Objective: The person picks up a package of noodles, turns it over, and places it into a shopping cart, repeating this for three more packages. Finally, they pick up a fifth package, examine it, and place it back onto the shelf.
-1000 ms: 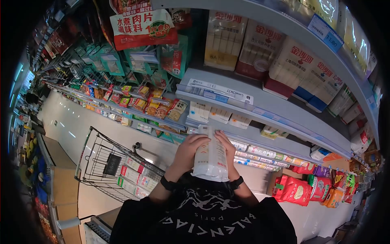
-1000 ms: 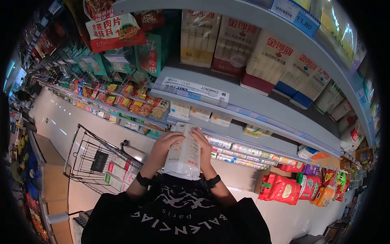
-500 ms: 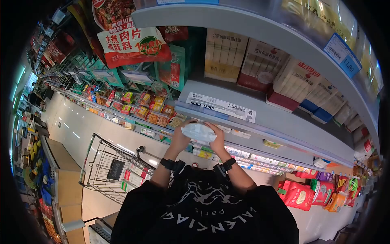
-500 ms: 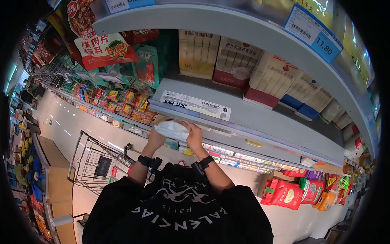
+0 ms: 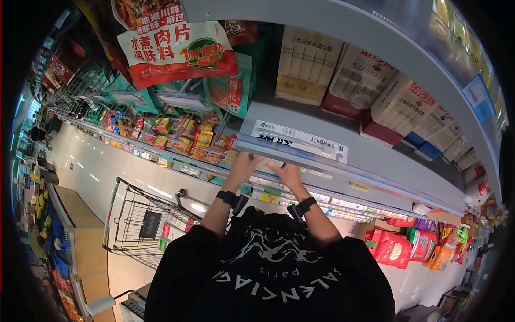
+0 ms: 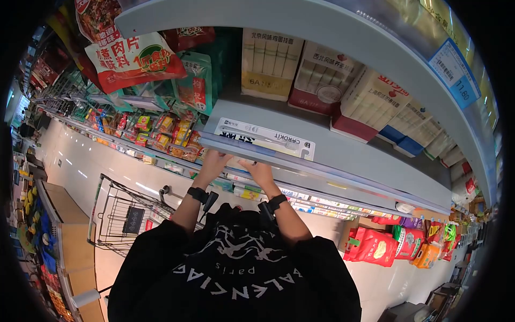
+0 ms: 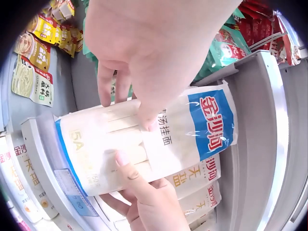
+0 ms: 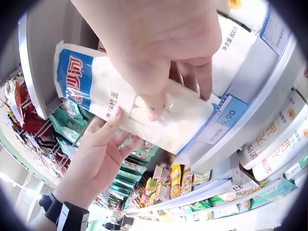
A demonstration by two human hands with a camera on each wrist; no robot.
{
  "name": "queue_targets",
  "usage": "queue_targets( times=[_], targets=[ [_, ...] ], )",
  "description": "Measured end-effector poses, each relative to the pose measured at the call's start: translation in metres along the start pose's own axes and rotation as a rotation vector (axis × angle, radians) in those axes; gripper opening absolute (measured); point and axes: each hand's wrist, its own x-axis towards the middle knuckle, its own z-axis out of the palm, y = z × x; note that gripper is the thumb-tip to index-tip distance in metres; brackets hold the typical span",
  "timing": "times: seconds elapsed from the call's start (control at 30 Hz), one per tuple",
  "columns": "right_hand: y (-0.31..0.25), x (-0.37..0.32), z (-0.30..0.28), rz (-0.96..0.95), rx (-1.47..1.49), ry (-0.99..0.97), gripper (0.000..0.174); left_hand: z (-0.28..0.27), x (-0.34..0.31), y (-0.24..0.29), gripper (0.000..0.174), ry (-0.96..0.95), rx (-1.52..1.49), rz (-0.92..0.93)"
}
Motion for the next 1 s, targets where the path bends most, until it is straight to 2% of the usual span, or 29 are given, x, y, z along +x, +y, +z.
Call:
queue_targets(
  times=[0.03,0.1,0.13,0.2,0.3,0.33,0.4,0.47,0.53,0.6,0.63,0.67,0.73,0.8,0.87,0.93,1.0],
  targets=[
    [-0.016,0.001,-0.003,0.002,-0.002,0.001,0.044,0.002,0.003,-0.008,0.031,0.019,-0.042,0.009],
    [-0.044,0.004,-0.008,0.29,-0.245,-0.08,0.043,0.002,0.006,0.001,0.031,0.047,0.029,0.013],
    [-0.04,0.004,-0.006,0.291,-0.246,-0.078,0.043,0.001,0.009,0.005,0.032,0.076,0.102,0.017],
    [-0.019,0.0,-0.003,-0.077,-0.311,0.205,0.041,0.001,0.01,0.006,0.032,0.095,0.113,0.012],
    [0.012,0.001,-0.001,-0.117,-0.359,0.274,0.038,0.0,0.01,0.005,0.032,0.139,0.155,0.053],
    [0.023,0.0,0.001,-0.11,-0.363,0.277,0.038,0.0,0.011,0.005,0.031,0.176,0.186,0.105],
    [0.037,0.001,0.005,0.02,-0.23,0.224,0.038,-0.002,0.013,-0.003,0.03,0.19,0.213,0.135],
    [0.041,0.002,0.008,0.016,-0.23,0.237,0.038,-0.006,0.013,-0.001,0.029,0.207,0.241,0.162],
    [0.039,0.001,0.007,0.013,-0.233,0.248,0.037,-0.01,0.009,0.0,0.027,0.126,0.086,-0.018],
    [0.033,-0.003,0.0,0.067,-0.24,0.131,0.041,-0.01,0.003,0.0,0.029,0.115,-0.013,-0.049],
    [0.031,-0.007,-0.004,0.251,-0.045,0.042,0.043,-0.009,0.001,-0.005,0.03,0.108,-0.11,-0.077],
    [0.029,-0.014,-0.008,0.255,-0.05,0.047,0.043,-0.009,-0.003,-0.013,0.03,0.102,-0.115,-0.077],
    [0.025,-0.039,-0.018,0.166,-0.248,0.034,0.034,-0.01,-0.021,-0.035,0.035,0.083,0.059,-0.127],
    [0.021,-0.062,-0.027,0.171,-0.265,0.022,0.032,-0.016,-0.044,-0.053,0.038,0.023,0.092,-0.149],
    [0.026,-0.082,-0.034,-0.019,-0.44,-0.016,0.034,-0.019,-0.065,-0.064,0.042,-0.04,0.125,-0.169],
    [0.024,-0.095,-0.036,0.038,-0.477,-0.061,0.037,-0.02,-0.079,-0.066,0.045,-0.047,0.014,-0.169],
    [0.021,-0.104,-0.031,-0.051,-0.649,0.022,0.045,-0.021,-0.088,-0.064,0.045,-0.057,0.023,-0.177]
  ],
)
